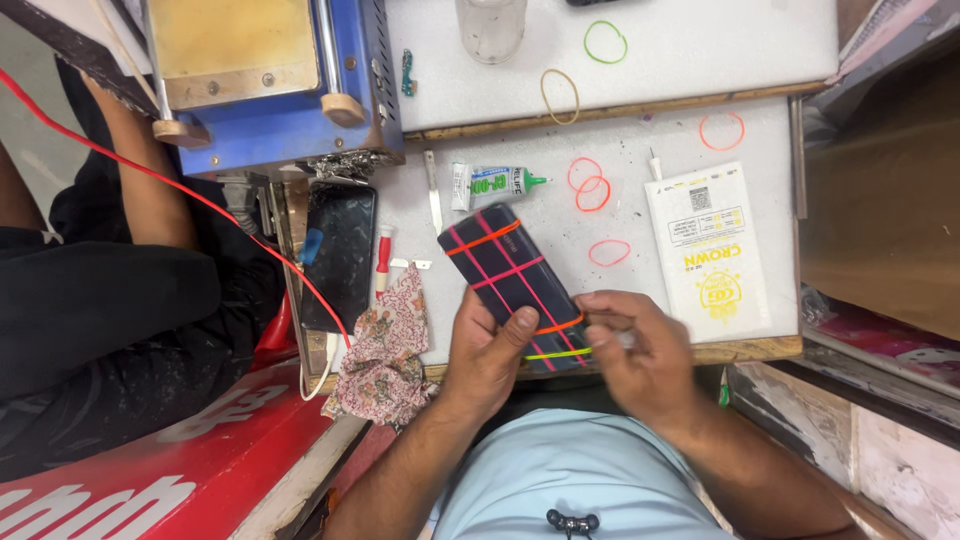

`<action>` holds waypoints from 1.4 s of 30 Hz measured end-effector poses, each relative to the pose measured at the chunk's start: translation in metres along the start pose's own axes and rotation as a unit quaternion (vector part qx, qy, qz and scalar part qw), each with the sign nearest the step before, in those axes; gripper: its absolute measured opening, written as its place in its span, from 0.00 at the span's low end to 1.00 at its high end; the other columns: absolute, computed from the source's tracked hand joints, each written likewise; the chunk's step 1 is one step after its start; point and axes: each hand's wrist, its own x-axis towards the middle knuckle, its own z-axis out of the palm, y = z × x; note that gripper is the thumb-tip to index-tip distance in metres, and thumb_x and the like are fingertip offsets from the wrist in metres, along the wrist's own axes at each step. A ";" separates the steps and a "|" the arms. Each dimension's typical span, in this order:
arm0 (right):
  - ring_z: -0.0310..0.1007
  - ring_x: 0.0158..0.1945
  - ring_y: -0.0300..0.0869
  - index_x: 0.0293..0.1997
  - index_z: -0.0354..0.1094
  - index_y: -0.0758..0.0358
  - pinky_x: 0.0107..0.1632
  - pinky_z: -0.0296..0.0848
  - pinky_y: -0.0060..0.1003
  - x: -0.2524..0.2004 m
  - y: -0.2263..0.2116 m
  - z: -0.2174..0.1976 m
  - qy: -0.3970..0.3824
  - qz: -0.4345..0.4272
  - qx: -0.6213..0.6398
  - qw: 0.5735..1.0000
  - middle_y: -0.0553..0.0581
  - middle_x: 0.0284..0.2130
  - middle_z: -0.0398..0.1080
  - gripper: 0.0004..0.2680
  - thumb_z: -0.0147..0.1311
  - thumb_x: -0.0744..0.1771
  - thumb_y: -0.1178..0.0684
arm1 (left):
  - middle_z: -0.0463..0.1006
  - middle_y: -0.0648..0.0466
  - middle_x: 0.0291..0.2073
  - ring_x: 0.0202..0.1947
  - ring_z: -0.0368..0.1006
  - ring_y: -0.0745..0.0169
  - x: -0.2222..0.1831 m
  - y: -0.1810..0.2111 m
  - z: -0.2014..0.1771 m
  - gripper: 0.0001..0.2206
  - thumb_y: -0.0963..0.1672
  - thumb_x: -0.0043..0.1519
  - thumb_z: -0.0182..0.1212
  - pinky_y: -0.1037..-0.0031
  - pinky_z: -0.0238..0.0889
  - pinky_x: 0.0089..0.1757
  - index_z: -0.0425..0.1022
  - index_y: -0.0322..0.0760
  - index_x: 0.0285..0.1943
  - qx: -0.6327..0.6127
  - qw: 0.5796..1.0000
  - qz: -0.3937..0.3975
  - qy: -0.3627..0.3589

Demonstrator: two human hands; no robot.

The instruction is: The person secures a smartphone with multiple rubber bands, likely to hold a screen or back panel in place after applying adhesive. They then wipe the phone's surface with a cloth. The phone remains on the workbench with the rubber bands applied.

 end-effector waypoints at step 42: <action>0.78 0.34 0.43 0.46 0.71 0.61 0.40 0.74 0.34 0.074 0.003 -0.052 -0.378 0.009 0.008 0.926 0.55 0.33 0.76 0.23 0.34 0.72 0.32 | 0.81 0.47 0.27 0.29 0.80 0.57 0.009 0.082 0.016 0.17 0.51 0.56 0.71 0.68 0.72 0.35 0.79 0.36 0.45 0.557 0.764 -0.176 -0.273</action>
